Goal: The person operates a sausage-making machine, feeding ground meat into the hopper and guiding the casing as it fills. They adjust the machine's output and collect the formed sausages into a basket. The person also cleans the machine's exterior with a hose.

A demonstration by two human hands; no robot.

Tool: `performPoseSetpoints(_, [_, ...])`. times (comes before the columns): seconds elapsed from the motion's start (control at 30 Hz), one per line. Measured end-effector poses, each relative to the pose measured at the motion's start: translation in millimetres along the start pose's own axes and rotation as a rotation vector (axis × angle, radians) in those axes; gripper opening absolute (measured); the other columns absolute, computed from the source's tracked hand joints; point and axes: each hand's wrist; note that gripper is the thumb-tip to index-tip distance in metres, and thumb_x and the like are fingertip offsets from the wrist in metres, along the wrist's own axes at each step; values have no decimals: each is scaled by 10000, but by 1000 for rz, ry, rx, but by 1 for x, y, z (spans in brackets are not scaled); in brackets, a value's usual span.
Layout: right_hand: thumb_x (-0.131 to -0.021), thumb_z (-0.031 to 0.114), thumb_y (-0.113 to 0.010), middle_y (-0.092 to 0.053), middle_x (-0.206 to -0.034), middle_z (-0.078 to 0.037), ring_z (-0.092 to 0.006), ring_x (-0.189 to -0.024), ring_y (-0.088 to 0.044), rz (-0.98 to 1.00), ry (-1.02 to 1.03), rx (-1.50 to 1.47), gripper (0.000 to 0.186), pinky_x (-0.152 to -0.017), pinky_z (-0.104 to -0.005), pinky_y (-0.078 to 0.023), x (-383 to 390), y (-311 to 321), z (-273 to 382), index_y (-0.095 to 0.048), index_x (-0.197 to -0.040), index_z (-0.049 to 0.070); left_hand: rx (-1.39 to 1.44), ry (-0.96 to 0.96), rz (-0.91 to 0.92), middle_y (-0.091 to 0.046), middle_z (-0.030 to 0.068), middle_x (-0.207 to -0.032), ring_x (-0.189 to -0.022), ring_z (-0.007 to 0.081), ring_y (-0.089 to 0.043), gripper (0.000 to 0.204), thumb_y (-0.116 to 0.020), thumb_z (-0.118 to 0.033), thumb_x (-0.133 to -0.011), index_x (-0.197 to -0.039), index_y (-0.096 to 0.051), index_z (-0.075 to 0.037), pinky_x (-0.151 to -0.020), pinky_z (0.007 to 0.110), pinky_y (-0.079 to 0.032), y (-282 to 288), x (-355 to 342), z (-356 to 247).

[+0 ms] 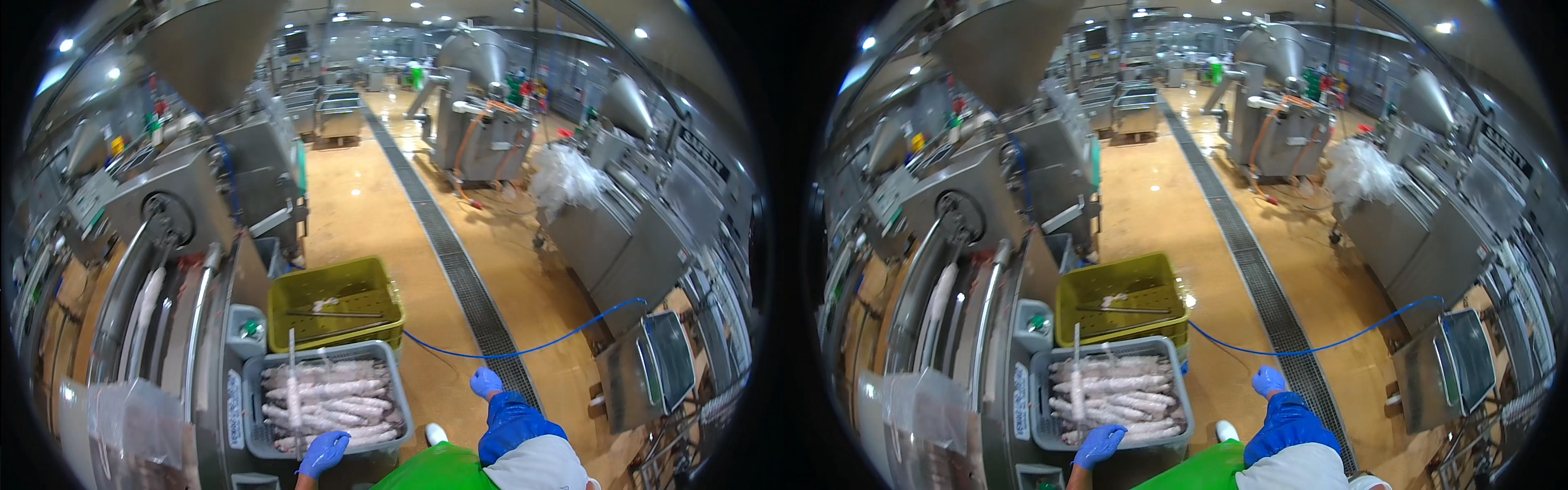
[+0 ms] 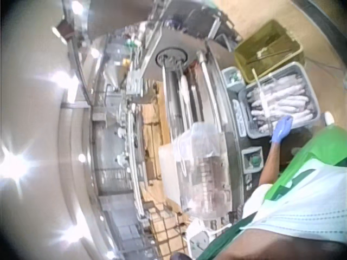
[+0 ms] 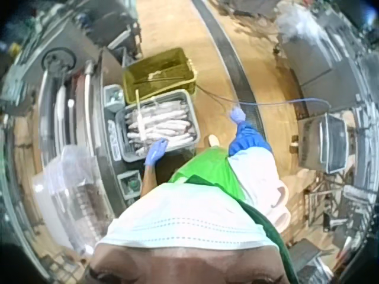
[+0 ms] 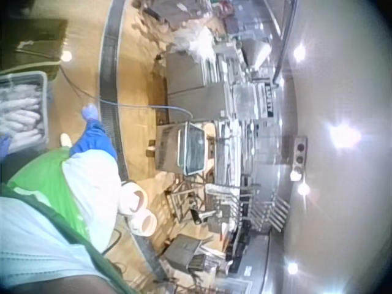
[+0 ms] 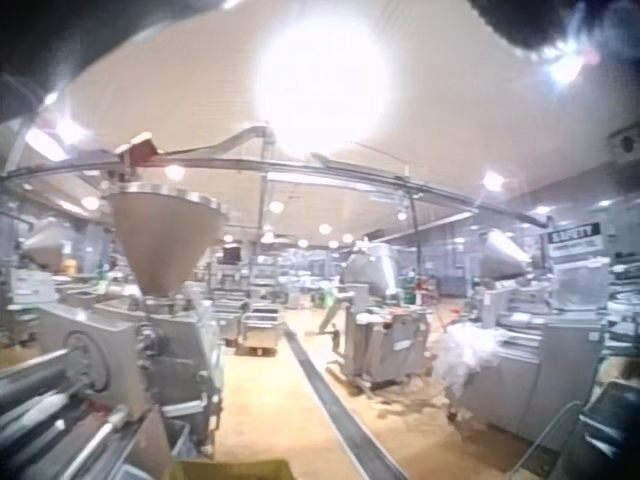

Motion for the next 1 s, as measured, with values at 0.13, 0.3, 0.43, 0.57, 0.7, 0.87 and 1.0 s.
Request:
performPoseSetpoints(0.13, [-772, 299, -472, -625, -933, -214, -379, -898, -591, 158, -3, -11, 309, -809, -454, -462, 0, 14, -63, -648, -877, 68, -145, -108, 115, -631, 177, -894, -863, 348, -589, 302, -428, -256, -854, -900, -648, -55, -775, 425, -458, -36, -72, -27])
performPoseSetpoints(0.3, [-815, 346, -434, -608, -1011, -223, -368, -966, -576, 315, -248, -54, 414, -851, -445, -449, -45, -23, -246, -646, -944, 14, -336, -39, 342, -621, 187, -923, -860, 355, -586, 340, -386, -293, -878, -905, -636, -64, -769, 424, -451, -115, -166, -98])
performPoseSetpoints(0.43, [-878, 274, -428, -637, -899, -182, -354, -852, -616, 282, -67, 261, 296, -770, -463, -480, -69, -5, -306, -616, -923, 51, -133, -106, 608, -613, 198, -945, -869, 369, -579, 357, -402, -322, -870, -947, -614, -46, -768, 439, -446, -139, -216, -167])
performPoseSetpoints(0.57, [-872, 261, -448, -631, -890, -175, -346, -844, -614, 281, -142, 75, 253, -751, -458, -483, -100, -5, -324, -607, -907, 68, -418, -142, 633, -610, 208, -914, -850, 373, -581, 368, -436, -348, -853, -918, -614, -32, -761, 445, -445, -148, -271, -188])
performPoseSetpoints(0.7, [-869, 319, -457, -644, -793, -174, -315, -641, -630, 290, 146, 168, 313, -632, -415, -509, -120, -13, -301, -615, -853, 49, -335, -188, 605, -614, 205, -877, -827, 381, -585, 358, -442, -346, -850, -869, -630, -42, -743, 448, -450, -139, -323, -201])
performPoseSetpoints(0.87, [-890, 401, -368, -620, -677, -122, -240, -527, -606, 538, -559, -461, 489, -484, -380, -486, -176, 15, -268, -638, -784, 7, -339, -117, 485, -617, 203, -893, -833, 382, -586, 365, -432, -349, -844, -893, -632, -48, -746, 450, -448, -143, -385, -185])
performPoseSetpoints(1.0, [-887, 433, -331, -599, -658, -122, -244, -540, -600, 579, -609, -416, 522, -478, -363, -473, -238, 44, -276, -642, -789, 25, -225, -56, 431, -615, 210, -908, -852, 386, -581, 376, -414, -345, -831, -880, -628, -39, -765, 457, -438, -131, -435, -162])
Point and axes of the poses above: each hand's wrist, its own x-axis away from the middle knuckle, its own y-axis out of the back of the hand, z = x × y
